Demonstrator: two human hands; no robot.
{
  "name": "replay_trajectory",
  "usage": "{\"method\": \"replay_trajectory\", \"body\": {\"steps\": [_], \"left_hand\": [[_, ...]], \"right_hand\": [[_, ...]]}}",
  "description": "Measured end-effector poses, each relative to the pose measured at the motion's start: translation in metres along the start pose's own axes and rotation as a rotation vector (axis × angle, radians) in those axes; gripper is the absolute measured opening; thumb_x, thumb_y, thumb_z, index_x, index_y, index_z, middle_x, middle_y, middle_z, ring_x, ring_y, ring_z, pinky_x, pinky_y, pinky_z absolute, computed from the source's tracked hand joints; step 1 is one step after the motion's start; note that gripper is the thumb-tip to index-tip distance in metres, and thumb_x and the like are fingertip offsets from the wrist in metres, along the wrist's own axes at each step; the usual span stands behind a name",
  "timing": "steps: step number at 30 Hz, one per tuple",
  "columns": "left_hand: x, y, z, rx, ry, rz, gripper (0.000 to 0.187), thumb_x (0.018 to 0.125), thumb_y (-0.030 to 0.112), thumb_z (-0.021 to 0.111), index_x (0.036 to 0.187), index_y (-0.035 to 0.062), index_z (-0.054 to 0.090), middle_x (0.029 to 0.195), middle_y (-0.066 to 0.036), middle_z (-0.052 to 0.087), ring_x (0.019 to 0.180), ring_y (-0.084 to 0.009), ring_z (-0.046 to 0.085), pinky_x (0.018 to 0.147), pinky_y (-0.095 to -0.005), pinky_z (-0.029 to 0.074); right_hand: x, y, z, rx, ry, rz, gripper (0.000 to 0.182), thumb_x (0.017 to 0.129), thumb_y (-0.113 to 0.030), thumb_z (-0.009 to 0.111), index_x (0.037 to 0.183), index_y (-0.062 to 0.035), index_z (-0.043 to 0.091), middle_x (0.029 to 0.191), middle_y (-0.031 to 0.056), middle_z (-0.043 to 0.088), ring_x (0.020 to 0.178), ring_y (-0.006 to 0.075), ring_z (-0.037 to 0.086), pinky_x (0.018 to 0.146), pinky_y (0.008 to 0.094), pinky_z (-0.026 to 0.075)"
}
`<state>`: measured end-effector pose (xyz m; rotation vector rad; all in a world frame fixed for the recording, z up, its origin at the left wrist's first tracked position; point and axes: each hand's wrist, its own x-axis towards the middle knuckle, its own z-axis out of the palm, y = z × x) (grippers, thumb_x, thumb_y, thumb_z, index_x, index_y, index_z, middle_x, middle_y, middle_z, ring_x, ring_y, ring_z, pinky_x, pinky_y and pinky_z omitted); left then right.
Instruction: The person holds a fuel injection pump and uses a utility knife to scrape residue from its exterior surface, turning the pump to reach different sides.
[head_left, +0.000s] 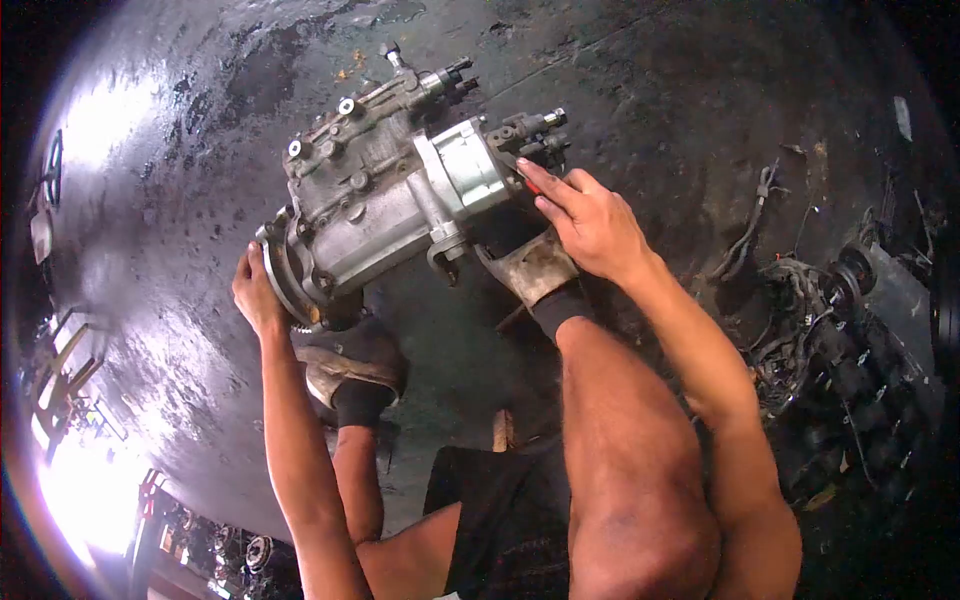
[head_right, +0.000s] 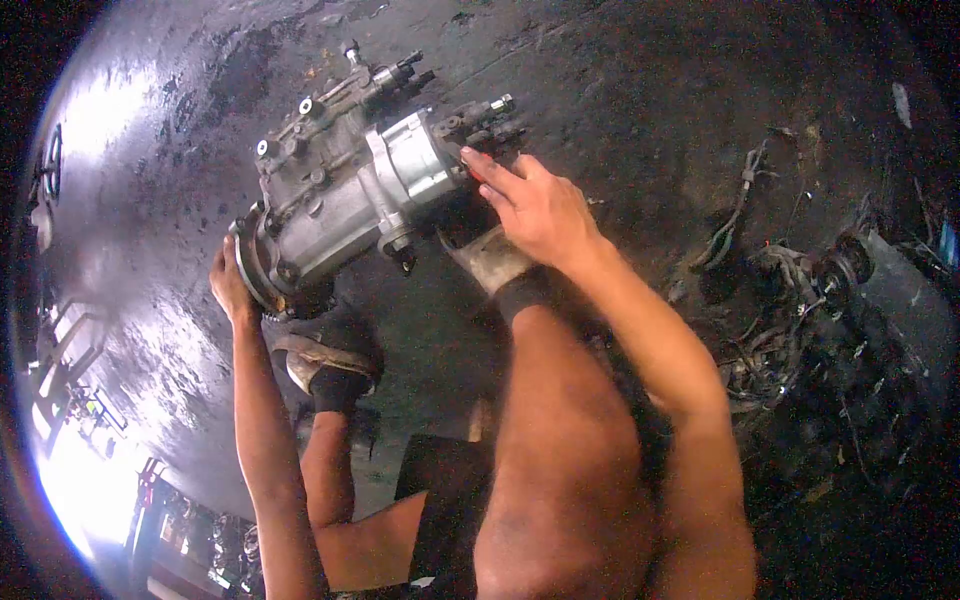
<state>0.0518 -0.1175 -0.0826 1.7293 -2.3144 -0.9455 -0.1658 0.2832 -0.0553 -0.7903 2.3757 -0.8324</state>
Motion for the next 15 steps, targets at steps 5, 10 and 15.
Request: {"method": "replay_trajectory", "body": {"steps": [5,10,15], "left_hand": [[-0.001,0.005,0.001,0.042,0.044,0.008,0.048,0.101,0.043,0.059,0.115,-0.0001,0.074,0.101,-0.016,0.077,0.092,-0.0246,0.071,0.086,-0.0383,0.052],[-0.005,0.01,-0.001,0.045,0.016,-0.039,0.049,0.101,0.044,0.058,0.114,0.0,0.074,0.104,-0.017,0.076,0.095,-0.0256,0.071,0.088,-0.0383,0.051],[-0.001,0.007,-0.001,0.066,0.01,-0.013,0.048,0.101,0.044,0.058,0.115,0.0007,0.074,0.104,-0.017,0.076,0.095,-0.0269,0.071,0.089,-0.0389,0.051]], "right_hand": [[-0.012,-0.006,-0.01,-0.173,-0.047,0.026,0.048,0.099,-0.03,0.061,0.145,-0.0398,0.055,0.091,0.0171,0.059,0.076,0.0424,0.066,0.067,0.0523,0.056],[0.001,-0.009,-0.005,-0.195,0.008,-0.003,0.05,0.098,-0.03,0.061,0.146,-0.0412,0.053,0.09,0.0172,0.058,0.077,0.0419,0.067,0.067,0.0526,0.056],[-0.01,-0.014,-0.02,-0.266,-0.033,-0.038,0.049,0.098,-0.026,0.062,0.145,-0.0371,0.056,0.088,0.0153,0.057,0.075,0.0399,0.066,0.065,0.05,0.055]]}}
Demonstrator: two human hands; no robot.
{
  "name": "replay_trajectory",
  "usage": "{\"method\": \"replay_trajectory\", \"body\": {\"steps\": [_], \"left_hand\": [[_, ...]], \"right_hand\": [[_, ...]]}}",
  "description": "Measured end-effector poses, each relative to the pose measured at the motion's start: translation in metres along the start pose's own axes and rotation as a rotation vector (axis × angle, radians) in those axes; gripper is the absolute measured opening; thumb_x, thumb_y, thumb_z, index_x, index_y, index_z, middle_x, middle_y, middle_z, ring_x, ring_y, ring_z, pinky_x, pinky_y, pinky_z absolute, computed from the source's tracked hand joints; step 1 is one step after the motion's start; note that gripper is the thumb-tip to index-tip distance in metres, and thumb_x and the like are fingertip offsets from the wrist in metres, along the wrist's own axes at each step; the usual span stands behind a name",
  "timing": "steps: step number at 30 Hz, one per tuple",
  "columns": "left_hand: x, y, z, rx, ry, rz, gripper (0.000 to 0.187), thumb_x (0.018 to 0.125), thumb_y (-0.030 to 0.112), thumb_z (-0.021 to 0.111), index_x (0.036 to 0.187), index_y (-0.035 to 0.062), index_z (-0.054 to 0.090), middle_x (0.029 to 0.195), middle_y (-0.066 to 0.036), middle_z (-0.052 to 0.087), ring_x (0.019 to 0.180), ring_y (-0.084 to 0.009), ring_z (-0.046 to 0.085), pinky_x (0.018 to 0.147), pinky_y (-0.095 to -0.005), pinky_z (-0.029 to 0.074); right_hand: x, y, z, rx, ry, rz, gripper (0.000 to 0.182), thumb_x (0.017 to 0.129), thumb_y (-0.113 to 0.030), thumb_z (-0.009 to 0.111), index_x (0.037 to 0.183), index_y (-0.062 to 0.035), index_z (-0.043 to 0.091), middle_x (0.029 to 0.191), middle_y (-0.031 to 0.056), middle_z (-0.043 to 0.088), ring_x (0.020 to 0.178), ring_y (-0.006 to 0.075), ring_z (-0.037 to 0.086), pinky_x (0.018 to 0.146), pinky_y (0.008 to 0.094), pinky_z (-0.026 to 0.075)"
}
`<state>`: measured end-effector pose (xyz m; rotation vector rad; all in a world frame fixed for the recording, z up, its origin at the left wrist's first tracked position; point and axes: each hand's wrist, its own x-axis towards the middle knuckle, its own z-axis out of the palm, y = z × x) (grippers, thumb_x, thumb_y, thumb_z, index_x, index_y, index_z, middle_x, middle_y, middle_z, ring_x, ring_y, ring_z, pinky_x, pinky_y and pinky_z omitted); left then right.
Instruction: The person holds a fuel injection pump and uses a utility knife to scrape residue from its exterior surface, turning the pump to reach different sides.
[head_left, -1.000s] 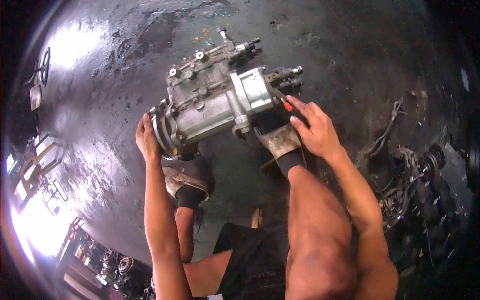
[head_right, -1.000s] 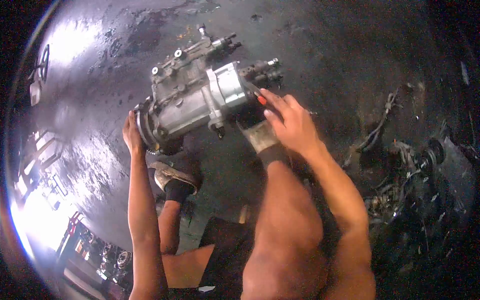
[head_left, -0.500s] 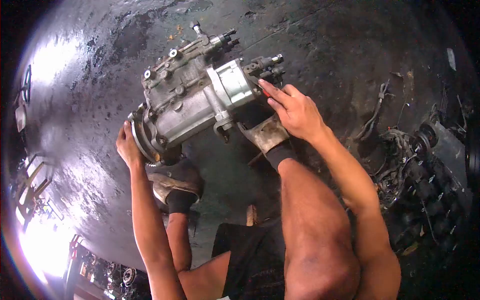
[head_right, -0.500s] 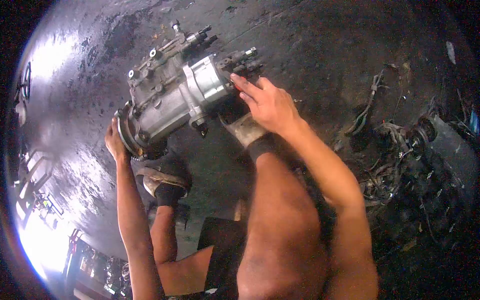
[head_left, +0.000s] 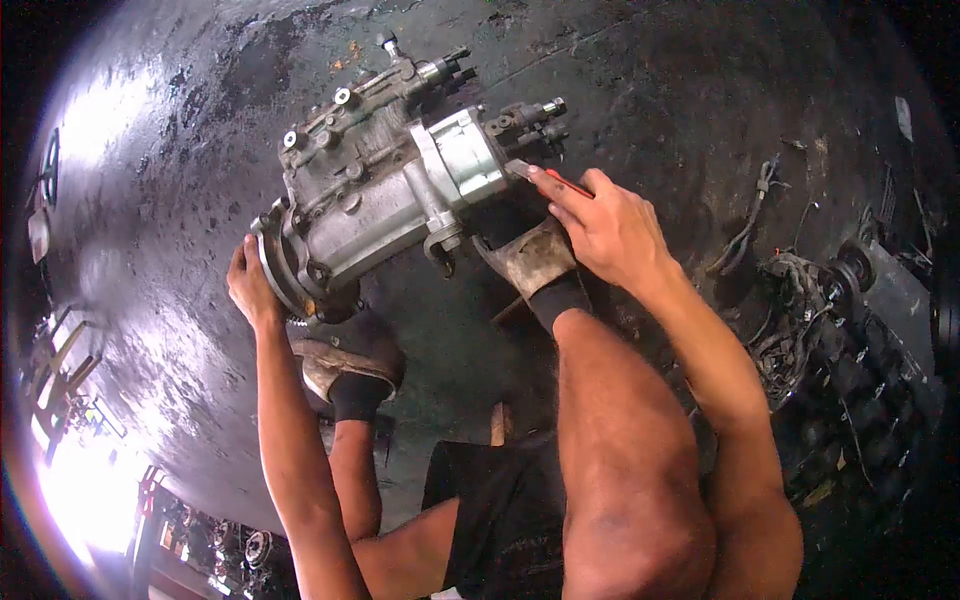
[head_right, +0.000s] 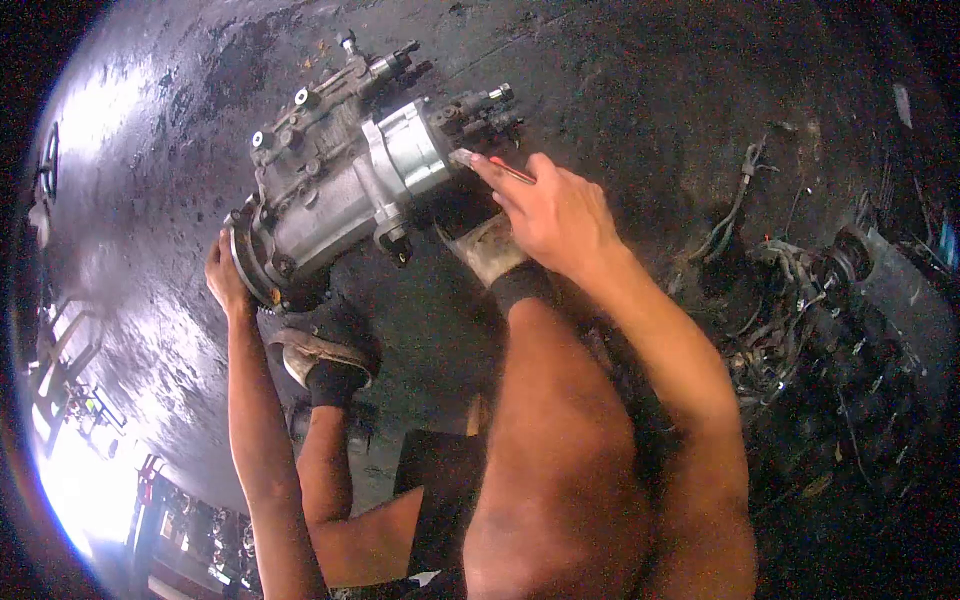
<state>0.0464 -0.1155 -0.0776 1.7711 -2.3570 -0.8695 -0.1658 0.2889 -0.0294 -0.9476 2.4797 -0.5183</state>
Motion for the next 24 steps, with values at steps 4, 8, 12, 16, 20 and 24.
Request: {"method": "replay_trajectory", "body": {"steps": [4,8,12,16,20,24], "left_hand": [[0.005,-0.008,0.0,0.018,0.003,0.062,0.047,0.101,0.042,0.057,0.115,0.0007,0.074,0.106,-0.016,0.076,0.095,-0.0274,0.071,0.089,-0.0389,0.051],[0.002,-0.004,0.0,-0.007,0.004,0.031,0.047,0.101,0.042,0.057,0.116,0.0008,0.074,0.108,-0.017,0.076,0.096,-0.0284,0.071,0.09,-0.0394,0.051],[-0.001,0.0,-0.002,0.01,0.001,0.002,0.048,0.1,0.043,0.058,0.119,0.0013,0.073,0.111,-0.018,0.075,0.102,-0.0294,0.071,0.092,-0.0392,0.051],[0.001,-0.003,-0.001,0.026,0.01,-0.013,0.049,0.1,0.043,0.058,0.122,0.0018,0.072,0.114,-0.018,0.075,0.106,-0.0304,0.071,0.095,-0.0391,0.051],[0.003,-0.006,0.0,0.048,0.011,-0.03,0.05,0.099,0.044,0.059,0.123,0.0017,0.072,0.115,-0.019,0.075,0.107,-0.0311,0.071,0.096,-0.0394,0.05],[-0.004,0.004,-0.001,0.038,0.033,-0.002,0.052,0.098,0.045,0.06,0.123,0.0013,0.072,0.117,-0.019,0.074,0.11,-0.0312,0.07,0.098,-0.0391,0.049]], "right_hand": [[0.011,0.0,0.008,0.03,0.032,0.001,0.049,0.099,-0.029,0.059,0.147,-0.0398,0.053,0.089,0.0183,0.058,0.075,0.0431,0.067,0.066,0.0529,0.057],[0.008,0.001,0.011,0.037,0.044,0.002,0.048,0.099,-0.03,0.058,0.146,-0.039,0.053,0.088,0.0183,0.058,0.074,0.0429,0.066,0.066,0.0538,0.056],[0.004,-0.001,0.007,0.074,-0.034,0.036,0.047,0.1,-0.03,0.058,0.146,-0.0368,0.054,0.088,0.0189,0.058,0.074,0.0431,0.066,0.065,0.0545,0.055],[0.02,-0.006,0.007,-0.009,0.023,0.034,0.048,0.099,-0.025,0.06,0.145,-0.0332,0.056,0.087,0.0153,0.058,0.074,0.0416,0.065,0.066,0.0512,0.054],[0.007,-0.01,-0.008,0.001,-0.083,0.05,0.047,0.1,-0.025,0.059,0.146,-0.0324,0.055,0.086,0.0162,0.058,0.075,0.0424,0.065,0.067,0.0521,0.054],[0.022,-0.016,-0.005,-0.003,-0.105,0.091,0.044,0.101,-0.031,0.055,0.145,-0.0331,0.056,0.094,0.0223,0.061,0.079,0.0462,0.067,0.069,0.0564,0.055]]}}
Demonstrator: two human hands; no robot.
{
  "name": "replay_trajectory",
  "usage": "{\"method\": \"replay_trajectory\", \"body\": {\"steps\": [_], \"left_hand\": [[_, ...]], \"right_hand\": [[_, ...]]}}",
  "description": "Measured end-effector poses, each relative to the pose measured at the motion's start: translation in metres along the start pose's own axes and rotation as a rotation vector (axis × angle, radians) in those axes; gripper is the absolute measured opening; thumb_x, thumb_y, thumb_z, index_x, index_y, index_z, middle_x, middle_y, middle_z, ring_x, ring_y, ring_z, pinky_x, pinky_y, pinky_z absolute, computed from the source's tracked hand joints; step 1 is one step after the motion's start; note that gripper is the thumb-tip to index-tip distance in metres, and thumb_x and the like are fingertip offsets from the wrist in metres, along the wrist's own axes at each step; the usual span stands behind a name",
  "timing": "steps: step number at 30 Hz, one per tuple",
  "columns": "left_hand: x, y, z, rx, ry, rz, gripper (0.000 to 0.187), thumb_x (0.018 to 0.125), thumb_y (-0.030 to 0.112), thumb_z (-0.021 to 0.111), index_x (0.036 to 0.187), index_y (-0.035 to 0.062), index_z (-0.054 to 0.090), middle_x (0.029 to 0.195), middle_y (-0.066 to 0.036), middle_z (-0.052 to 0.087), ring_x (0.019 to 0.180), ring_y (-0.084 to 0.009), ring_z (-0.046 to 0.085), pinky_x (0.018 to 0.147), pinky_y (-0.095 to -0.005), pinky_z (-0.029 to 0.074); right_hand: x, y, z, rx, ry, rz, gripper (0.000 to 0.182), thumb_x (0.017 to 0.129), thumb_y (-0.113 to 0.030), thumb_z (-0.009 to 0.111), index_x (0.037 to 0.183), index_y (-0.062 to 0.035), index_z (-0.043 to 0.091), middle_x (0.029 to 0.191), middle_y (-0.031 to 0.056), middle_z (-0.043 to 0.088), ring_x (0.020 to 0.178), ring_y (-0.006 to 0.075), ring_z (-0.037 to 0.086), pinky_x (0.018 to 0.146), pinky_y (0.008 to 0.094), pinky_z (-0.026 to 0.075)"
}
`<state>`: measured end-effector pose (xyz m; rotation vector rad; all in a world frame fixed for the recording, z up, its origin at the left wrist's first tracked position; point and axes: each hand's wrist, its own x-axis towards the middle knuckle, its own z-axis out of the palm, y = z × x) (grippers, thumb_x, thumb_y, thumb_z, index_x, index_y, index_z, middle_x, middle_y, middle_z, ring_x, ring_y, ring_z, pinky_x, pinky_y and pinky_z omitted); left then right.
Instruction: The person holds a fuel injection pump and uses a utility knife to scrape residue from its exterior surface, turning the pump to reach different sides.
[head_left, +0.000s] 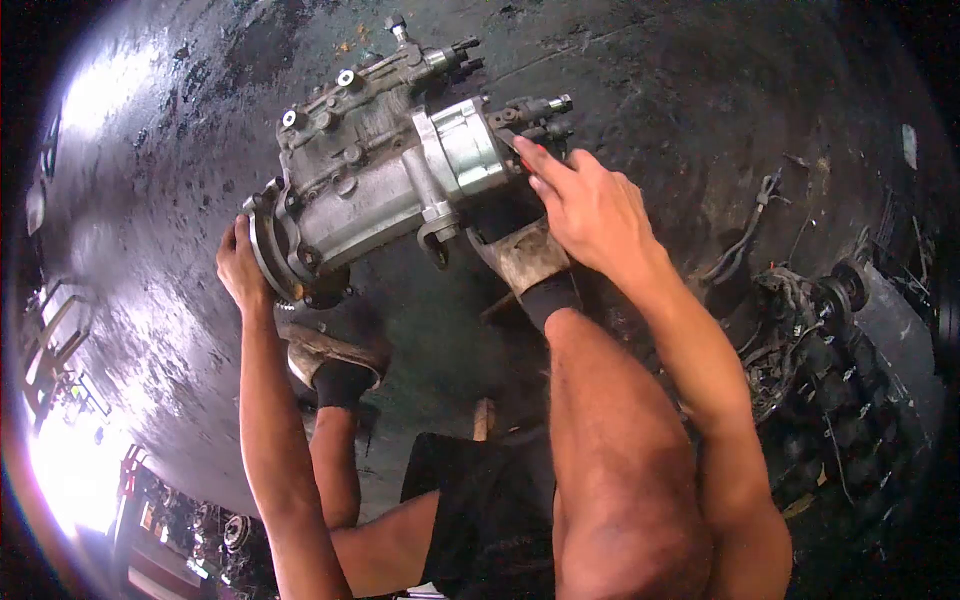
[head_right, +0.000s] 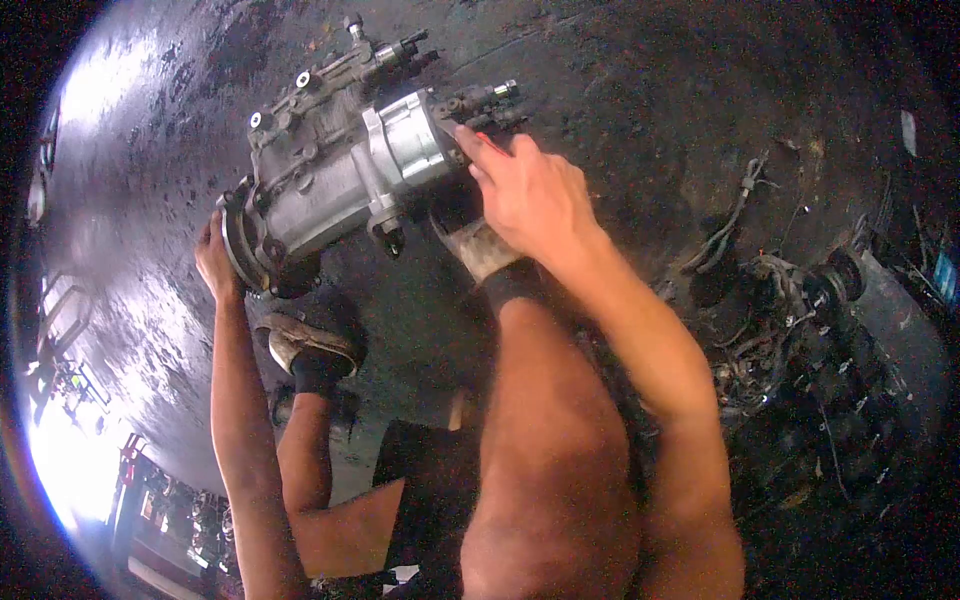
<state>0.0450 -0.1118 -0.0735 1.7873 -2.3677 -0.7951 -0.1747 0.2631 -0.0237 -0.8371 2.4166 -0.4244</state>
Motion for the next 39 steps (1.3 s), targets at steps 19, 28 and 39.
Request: {"method": "replay_trajectory", "body": {"steps": [19,28,39], "left_hand": [[0.002,-0.003,0.001,-0.019,0.019,0.076,0.051,0.097,0.047,0.059,0.121,0.0045,0.073,0.113,-0.019,0.074,0.108,-0.032,0.07,0.096,-0.0393,0.049],[0.003,-0.003,-0.001,0.039,-0.008,0.043,0.052,0.097,0.049,0.057,0.119,0.0052,0.073,0.111,-0.019,0.075,0.107,-0.0339,0.07,0.096,-0.0403,0.048],[0.007,-0.007,0.002,-0.008,0.005,0.05,0.052,0.097,0.047,0.058,0.118,0.0021,0.073,0.112,-0.018,0.075,0.105,-0.0316,0.07,0.095,-0.04,0.049]], "right_hand": [[0.002,-0.017,-0.008,-0.148,-0.002,0.012,0.048,0.1,-0.028,0.055,0.148,-0.0298,0.052,0.095,0.025,0.061,0.078,0.0464,0.068,0.069,0.0559,0.056],[0.005,-0.019,-0.002,-0.228,0.065,-0.001,0.05,0.098,-0.024,0.06,0.147,-0.0322,0.053,0.088,0.023,0.06,0.074,0.0453,0.067,0.067,0.0552,0.054],[-0.002,-0.027,-0.018,-0.175,-0.045,0.031,0.047,0.101,-0.029,0.053,0.148,-0.0241,0.054,0.097,0.0269,0.064,0.082,0.0457,0.07,0.073,0.054,0.057]]}}
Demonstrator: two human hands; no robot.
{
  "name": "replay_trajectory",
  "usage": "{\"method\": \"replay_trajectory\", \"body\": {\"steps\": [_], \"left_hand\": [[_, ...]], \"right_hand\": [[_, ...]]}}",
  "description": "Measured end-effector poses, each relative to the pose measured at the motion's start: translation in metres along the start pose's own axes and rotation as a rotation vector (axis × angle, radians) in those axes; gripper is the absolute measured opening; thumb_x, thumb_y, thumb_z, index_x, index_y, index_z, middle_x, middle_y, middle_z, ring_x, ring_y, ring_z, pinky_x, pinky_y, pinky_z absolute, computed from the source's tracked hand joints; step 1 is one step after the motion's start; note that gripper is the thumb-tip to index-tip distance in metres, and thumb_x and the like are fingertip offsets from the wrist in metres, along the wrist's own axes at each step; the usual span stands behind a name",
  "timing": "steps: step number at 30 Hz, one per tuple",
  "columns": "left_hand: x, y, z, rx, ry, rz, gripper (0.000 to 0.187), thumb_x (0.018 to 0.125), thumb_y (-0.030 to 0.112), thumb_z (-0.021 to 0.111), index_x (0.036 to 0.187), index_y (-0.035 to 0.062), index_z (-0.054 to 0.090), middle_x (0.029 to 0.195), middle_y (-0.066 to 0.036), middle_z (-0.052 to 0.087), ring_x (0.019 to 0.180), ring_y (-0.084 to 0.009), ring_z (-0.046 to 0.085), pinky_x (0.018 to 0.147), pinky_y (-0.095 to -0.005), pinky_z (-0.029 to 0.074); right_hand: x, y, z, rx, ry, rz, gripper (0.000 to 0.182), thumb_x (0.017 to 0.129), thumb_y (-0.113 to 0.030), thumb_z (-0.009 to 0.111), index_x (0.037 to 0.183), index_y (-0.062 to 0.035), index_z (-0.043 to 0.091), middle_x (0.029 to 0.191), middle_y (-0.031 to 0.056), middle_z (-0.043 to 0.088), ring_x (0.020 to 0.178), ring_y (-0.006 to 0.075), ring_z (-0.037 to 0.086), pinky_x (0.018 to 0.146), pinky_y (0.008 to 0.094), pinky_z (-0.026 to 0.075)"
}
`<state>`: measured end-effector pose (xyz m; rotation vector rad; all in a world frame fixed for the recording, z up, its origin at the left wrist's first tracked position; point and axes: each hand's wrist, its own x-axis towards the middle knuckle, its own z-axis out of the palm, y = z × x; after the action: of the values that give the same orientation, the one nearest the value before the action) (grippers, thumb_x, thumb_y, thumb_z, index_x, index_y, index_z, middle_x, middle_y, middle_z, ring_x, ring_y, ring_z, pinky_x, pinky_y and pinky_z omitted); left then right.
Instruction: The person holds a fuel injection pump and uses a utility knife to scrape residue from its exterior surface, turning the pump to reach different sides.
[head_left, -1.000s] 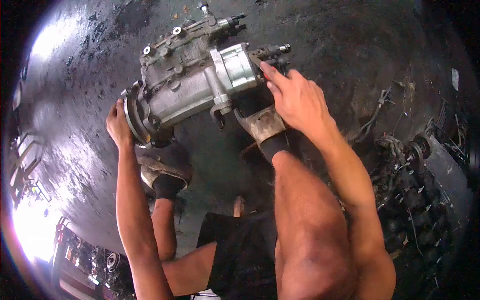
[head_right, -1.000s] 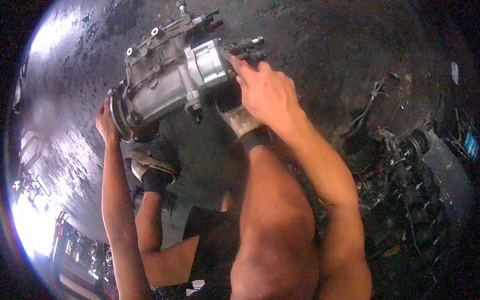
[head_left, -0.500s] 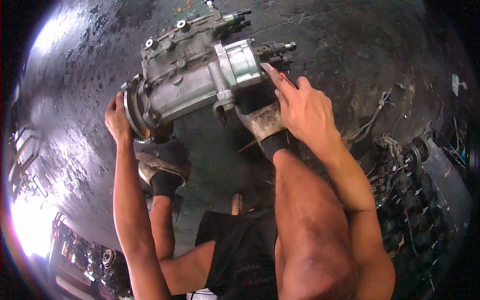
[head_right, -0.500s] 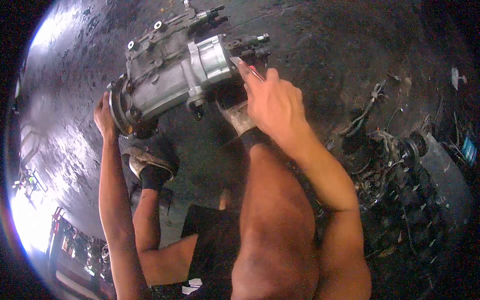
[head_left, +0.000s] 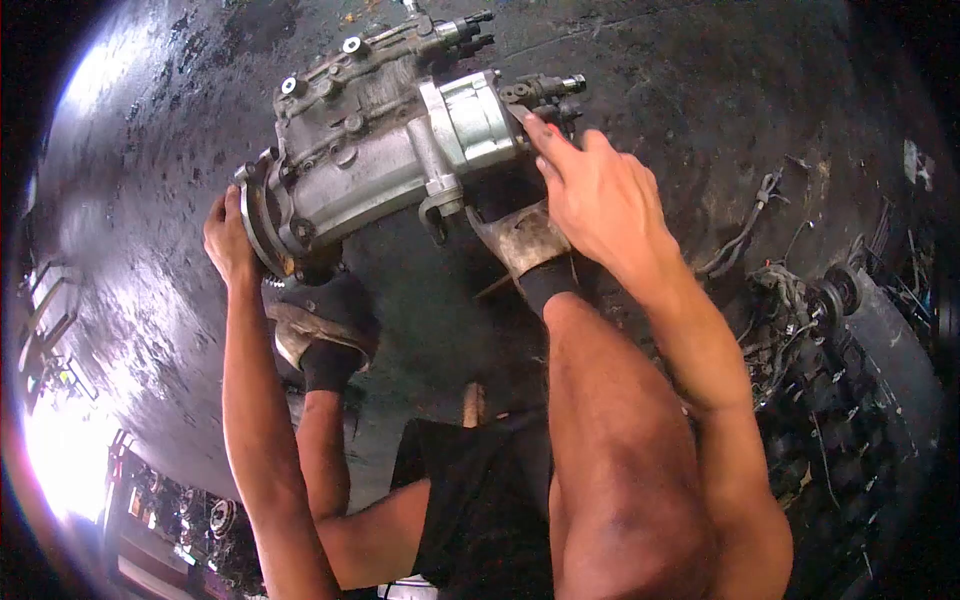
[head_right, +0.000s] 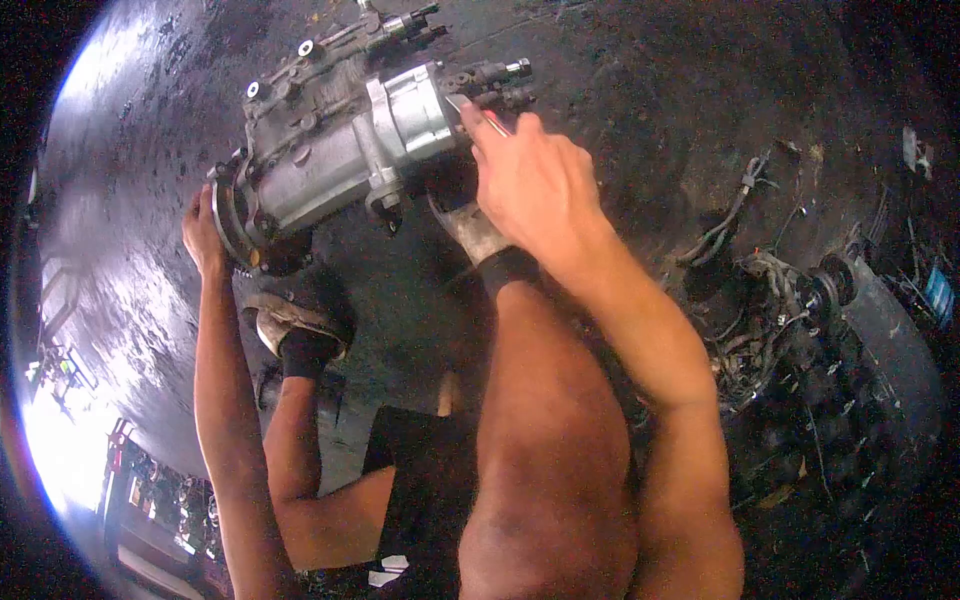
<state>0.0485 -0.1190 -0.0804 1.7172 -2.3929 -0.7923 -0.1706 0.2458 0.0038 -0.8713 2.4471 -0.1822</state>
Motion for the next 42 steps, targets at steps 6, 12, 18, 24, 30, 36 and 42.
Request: {"method": "replay_trajectory", "body": {"steps": [6,12,18,24,30,36,42], "left_hand": [[-0.002,0.002,-0.002,0.01,-0.029,-0.016,0.051,0.098,0.046,0.058,0.119,0.0026,0.073,0.111,-0.018,0.075,0.104,-0.0309,0.07,0.095,-0.0391,0.049],[-0.001,0.001,-0.001,0.007,-0.001,-0.032,0.05,0.098,0.046,0.059,0.12,0.0035,0.073,0.112,-0.017,0.075,0.104,-0.0287,0.07,0.095,-0.0381,0.049],[0.003,-0.006,0.0,-0.043,-0.029,-0.012,0.05,0.098,0.045,0.059,0.12,0.0028,0.073,0.113,-0.016,0.075,0.105,-0.0273,0.07,0.096,-0.0371,0.049],[0.0,0.003,-0.003,0.023,-0.032,-0.036,0.05,0.098,0.045,0.059,0.12,0.0024,0.073,0.113,-0.017,0.075,0.105,-0.0285,0.07,0.096,-0.0374,0.049],[0.001,-0.003,-0.001,0.027,-0.01,-0.024,0.051,0.098,0.047,0.058,0.12,0.0031,0.073,0.113,-0.018,0.075,0.105,-0.0307,0.07,0.097,-0.0386,0.049],[0.0,0.003,-0.004,0.037,-0.021,-0.056,0.051,0.098,0.048,0.058,0.12,0.0034,0.073,0.112,-0.018,0.075,0.105,-0.0307,0.07,0.096,-0.0392,0.049],[-0.002,0.004,-0.003,0.029,-0.025,-0.033,0.05,0.098,0.046,0.058,0.118,0.0031,0.073,0.109,-0.018,0.075,0.102,-0.0292,0.07,0.094,-0.0383,0.049]], "right_hand": [[0.011,0.001,0.007,0.002,0.061,-0.007,0.044,0.099,-0.026,0.058,0.143,-0.0275,0.057,0.09,0.0253,0.063,0.078,0.0467,0.067,0.071,0.0544,0.055],[-0.009,0.004,0.01,0.043,0.046,0.014,0.048,0.098,-0.025,0.06,0.145,-0.0307,0.056,0.088,0.0219,0.06,0.076,0.0451,0.066,0.07,0.0542,0.054],[-0.008,0.035,0.031,0.027,0.178,-0.121,0.055,0.095,-0.018,0.064,0.146,-0.0354,0.056,0.086,0.0151,0.054,0.076,0.0387,0.063,0.067,0.0494,0.052],[-0.007,0.045,0.035,0.029,0.237,-0.207,0.061,0.091,-0.011,0.065,0.146,-0.0367,0.056,0.084,0.0123,0.05,0.074,0.0347,0.059,0.064,0.0465,0.051],[0.0,0.049,0.03,-0.012,0.184,-0.215,0.065,0.089,-0.012,0.061,0.146,-0.0411,0.054,0.09,0.0137,0.053,0.081,0.0359,0.062,0.066,0.049,0.054],[-0.004,0.053,0.032,-0.007,0.187,-0.255,0.062,0.09,-0.01,0.063,0.145,-0.038,0.056,0.088,0.0135,0.052,0.08,0.0361,0.061,0.065,0.0477,0.052],[0.001,0.048,0.033,0.036,0.231,-0.236,0.057,0.092,-0.012,0.065,0.144,-0.0349,0.058,0.086,0.0141,0.053,0.076,0.0379,0.061,0.064,0.0476,0.052]]}}
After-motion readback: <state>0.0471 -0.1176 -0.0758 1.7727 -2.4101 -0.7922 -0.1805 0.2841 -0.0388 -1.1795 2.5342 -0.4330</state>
